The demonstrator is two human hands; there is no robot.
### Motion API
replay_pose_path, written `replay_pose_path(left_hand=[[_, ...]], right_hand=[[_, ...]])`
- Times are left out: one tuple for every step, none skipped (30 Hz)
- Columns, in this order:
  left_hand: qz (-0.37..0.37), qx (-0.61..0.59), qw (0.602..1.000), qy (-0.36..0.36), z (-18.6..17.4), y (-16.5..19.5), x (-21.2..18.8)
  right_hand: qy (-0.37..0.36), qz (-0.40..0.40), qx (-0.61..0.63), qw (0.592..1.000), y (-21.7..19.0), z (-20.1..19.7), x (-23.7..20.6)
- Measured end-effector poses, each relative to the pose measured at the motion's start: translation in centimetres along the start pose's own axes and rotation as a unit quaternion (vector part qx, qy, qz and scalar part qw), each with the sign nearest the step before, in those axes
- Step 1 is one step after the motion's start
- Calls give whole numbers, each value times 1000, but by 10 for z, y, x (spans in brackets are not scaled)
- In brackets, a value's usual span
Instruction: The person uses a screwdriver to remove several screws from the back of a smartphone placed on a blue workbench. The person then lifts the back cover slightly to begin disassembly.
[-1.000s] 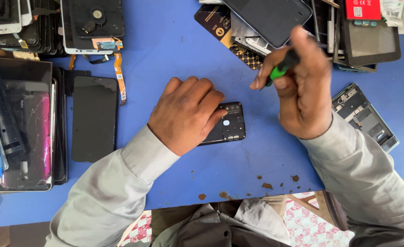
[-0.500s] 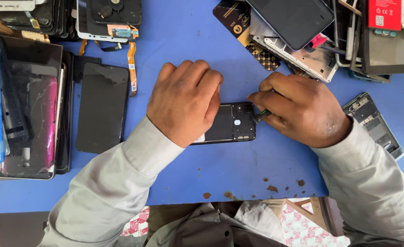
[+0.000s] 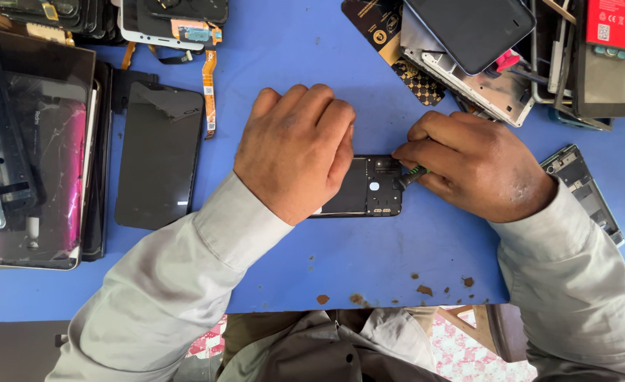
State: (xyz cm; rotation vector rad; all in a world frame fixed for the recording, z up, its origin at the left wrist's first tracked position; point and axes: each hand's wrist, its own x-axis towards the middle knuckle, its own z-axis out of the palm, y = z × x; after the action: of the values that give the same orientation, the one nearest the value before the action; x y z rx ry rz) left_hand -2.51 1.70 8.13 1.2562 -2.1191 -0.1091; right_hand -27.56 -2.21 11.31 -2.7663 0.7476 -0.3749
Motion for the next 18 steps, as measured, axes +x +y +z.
replay_pose_path(left_hand=[[0, 0, 1000, 0, 0, 0, 0], [-1, 0, 1000, -1, 0, 0, 0], [-1, 1, 1000, -1, 0, 0, 0], [-1, 2, 1000, -2, 0, 0, 0], [0, 4, 1000, -2, 0, 0, 0], [0, 5, 1000, -3, 1, 0, 0], [-1, 7, 1000, -4, 1, 0, 0], [-1, 8, 1000, -5, 1, 0, 0], [-2, 9, 1000, -7, 2, 0, 0], [-4, 10, 1000, -9, 2, 0, 0], [-5, 11, 1000, -13, 1, -1, -1], [-5, 11, 1000, -13, 1, 0, -2], [-5, 11, 1000, -12, 1, 0, -2], [-4, 12, 1000, -12, 1, 1, -2], [-5, 13, 1000, -12, 1, 1, -2], [-5, 13, 1000, -13, 1, 1, -2], [-6, 14, 1000, -14, 1, 1, -2], [-5, 16, 1000, -15, 1, 1, -2]], right_hand=[[-2, -1, -2, 1000, 0, 0, 0], [-4, -2, -4, 1000, 0, -1, 0], [-5, -2, -7, 1000, 0, -1, 0], [-7, -1, -10, 1000, 0, -1, 0], [-7, 0, -13, 1000, 0, -2, 0], [-9, -1, -13, 1000, 0, -2, 0], [-10, -2, -12, 1000, 0, -2, 0], [-11, -3, -12, 1000, 1, -2, 0], [-15, -2, -12, 1000, 1, -2, 0], [-18, 0, -12, 1000, 1, -2, 0], [-21, 2, -11, 1000, 1, -2, -1], [-24, 3, -6, 1000, 1, -1, -1], [-27, 5, -2, 1000, 0, -1, -2], [-29, 7, 2, 1000, 0, -1, -2], [-30, 7, 2, 1000, 0, -1, -2], [-30, 8, 1, 1000, 0, -1, -3], [-31, 9, 1, 999, 0, -1, -3], [-32, 13, 3, 999, 0, 0, -3]])
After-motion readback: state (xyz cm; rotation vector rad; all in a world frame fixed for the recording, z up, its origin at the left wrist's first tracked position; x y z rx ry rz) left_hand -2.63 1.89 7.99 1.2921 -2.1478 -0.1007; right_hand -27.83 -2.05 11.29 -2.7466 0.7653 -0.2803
